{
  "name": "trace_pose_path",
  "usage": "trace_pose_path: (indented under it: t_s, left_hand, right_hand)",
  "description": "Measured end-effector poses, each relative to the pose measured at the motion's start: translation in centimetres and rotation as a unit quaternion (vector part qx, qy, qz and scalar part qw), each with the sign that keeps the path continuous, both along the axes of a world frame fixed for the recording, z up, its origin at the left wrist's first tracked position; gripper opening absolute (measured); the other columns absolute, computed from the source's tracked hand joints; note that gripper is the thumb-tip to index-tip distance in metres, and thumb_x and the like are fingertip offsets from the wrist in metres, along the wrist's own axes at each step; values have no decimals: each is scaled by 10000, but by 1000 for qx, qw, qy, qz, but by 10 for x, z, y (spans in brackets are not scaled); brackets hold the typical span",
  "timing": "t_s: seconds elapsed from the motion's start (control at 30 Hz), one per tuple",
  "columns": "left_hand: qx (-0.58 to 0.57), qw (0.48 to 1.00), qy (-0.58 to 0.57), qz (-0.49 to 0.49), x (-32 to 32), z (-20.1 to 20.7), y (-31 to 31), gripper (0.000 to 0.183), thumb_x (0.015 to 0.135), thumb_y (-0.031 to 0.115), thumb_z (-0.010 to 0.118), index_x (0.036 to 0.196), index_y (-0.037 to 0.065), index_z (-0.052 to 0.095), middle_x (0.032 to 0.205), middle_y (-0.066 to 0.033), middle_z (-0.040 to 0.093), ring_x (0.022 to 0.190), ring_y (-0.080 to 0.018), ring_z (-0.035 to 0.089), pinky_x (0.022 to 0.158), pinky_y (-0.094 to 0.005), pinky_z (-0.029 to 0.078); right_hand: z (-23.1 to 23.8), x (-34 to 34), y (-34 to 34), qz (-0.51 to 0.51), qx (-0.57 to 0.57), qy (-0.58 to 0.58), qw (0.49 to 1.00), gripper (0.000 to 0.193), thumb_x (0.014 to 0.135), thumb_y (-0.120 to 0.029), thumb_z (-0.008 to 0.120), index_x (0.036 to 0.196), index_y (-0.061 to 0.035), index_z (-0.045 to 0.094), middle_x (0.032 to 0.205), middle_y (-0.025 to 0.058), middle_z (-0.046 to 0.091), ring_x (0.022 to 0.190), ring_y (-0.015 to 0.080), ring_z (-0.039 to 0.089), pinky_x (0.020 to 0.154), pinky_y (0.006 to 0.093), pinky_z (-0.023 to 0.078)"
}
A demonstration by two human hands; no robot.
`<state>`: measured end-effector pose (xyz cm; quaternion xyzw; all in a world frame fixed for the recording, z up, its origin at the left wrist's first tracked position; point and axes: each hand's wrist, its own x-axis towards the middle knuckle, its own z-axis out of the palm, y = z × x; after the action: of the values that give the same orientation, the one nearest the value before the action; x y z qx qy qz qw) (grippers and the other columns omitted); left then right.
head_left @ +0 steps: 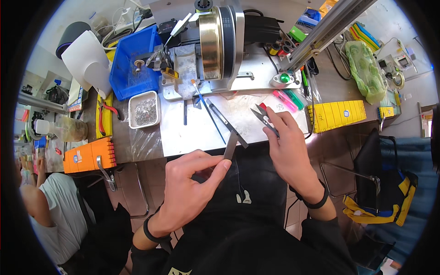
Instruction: Assembling a small metal component using glue, a lighter for heat, and pliers for manipulation.
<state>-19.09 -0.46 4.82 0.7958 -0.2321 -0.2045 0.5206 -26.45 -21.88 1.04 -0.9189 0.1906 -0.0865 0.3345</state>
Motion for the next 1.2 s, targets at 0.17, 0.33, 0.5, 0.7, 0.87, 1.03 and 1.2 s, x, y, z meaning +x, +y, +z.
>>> trace_pose_path:
  t_s: [0.17, 0.33, 0.5, 0.7, 0.87, 1.03, 1.2]
  left_hand:
    - [-10, 985, 167, 46, 6, -12, -6, 159, 879, 111, 767, 938, -37, 758, 797, -61, 729, 702, -76, 650, 638, -214, 503]
    - [-81, 974, 195, 81, 11, -24, -10, 131, 886, 81, 758, 927, -44, 755, 815, -53, 716, 709, -86, 638, 639, -225, 502]
    - [-164, 976, 139, 29, 13, -30, -20, 112, 888, 76, 753, 968, 1, 775, 904, -63, 703, 767, -89, 639, 667, -213, 490]
    - [-127, 984, 118, 46, 15, -32, -21, 122, 877, 101, 770, 963, 16, 778, 861, -43, 690, 695, -58, 598, 597, -199, 445]
    - [-96, 987, 63, 116, 40, -25, -7, 106, 863, 112, 784, 920, 23, 775, 837, -6, 670, 624, -20, 503, 535, -194, 359]
    - [-126, 973, -34, 192, 74, -14, 8, 89, 867, 86, 775, 909, 8, 767, 814, 19, 644, 605, -15, 414, 532, -198, 301]
    - [-186, 954, -67, 225, 100, 0, 8, 93, 873, 66, 763, 944, 6, 769, 823, 24, 641, 607, -12, 377, 537, -206, 282]
  right_hand:
    - [-11, 15, 0, 27, -52, -76, 995, 390, 913, -54, 638, 1282, 52, 569, 1185, 207, 575, 1068, 378, 593, 904, 422, 493]
    - [11, 7, 12, 62, -5, -132, 989, 285, 923, -82, 653, 1172, 53, 628, 1082, 192, 639, 977, 337, 644, 846, 395, 523]
    - [15, -2, 24, 146, 253, -24, 956, 194, 947, -137, 664, 1034, 37, 658, 915, 161, 658, 787, 257, 659, 684, 334, 515]
    - [21, 0, 22, 152, 219, -25, 964, 127, 963, -107, 607, 956, 20, 596, 856, 175, 600, 753, 349, 610, 668, 404, 472]
    - [13, 7, 13, 104, -25, -43, 993, 101, 951, -93, 554, 903, -5, 553, 869, 186, 575, 833, 402, 590, 711, 483, 473]
    - [2, 14, 9, 78, -88, 14, 993, 129, 948, -117, 566, 891, -1, 568, 876, 175, 593, 848, 383, 607, 720, 481, 494]
    - [5, 16, 17, 43, -141, 59, 987, 238, 959, -229, 601, 941, 8, 616, 906, 168, 598, 881, 363, 622, 725, 459, 521]
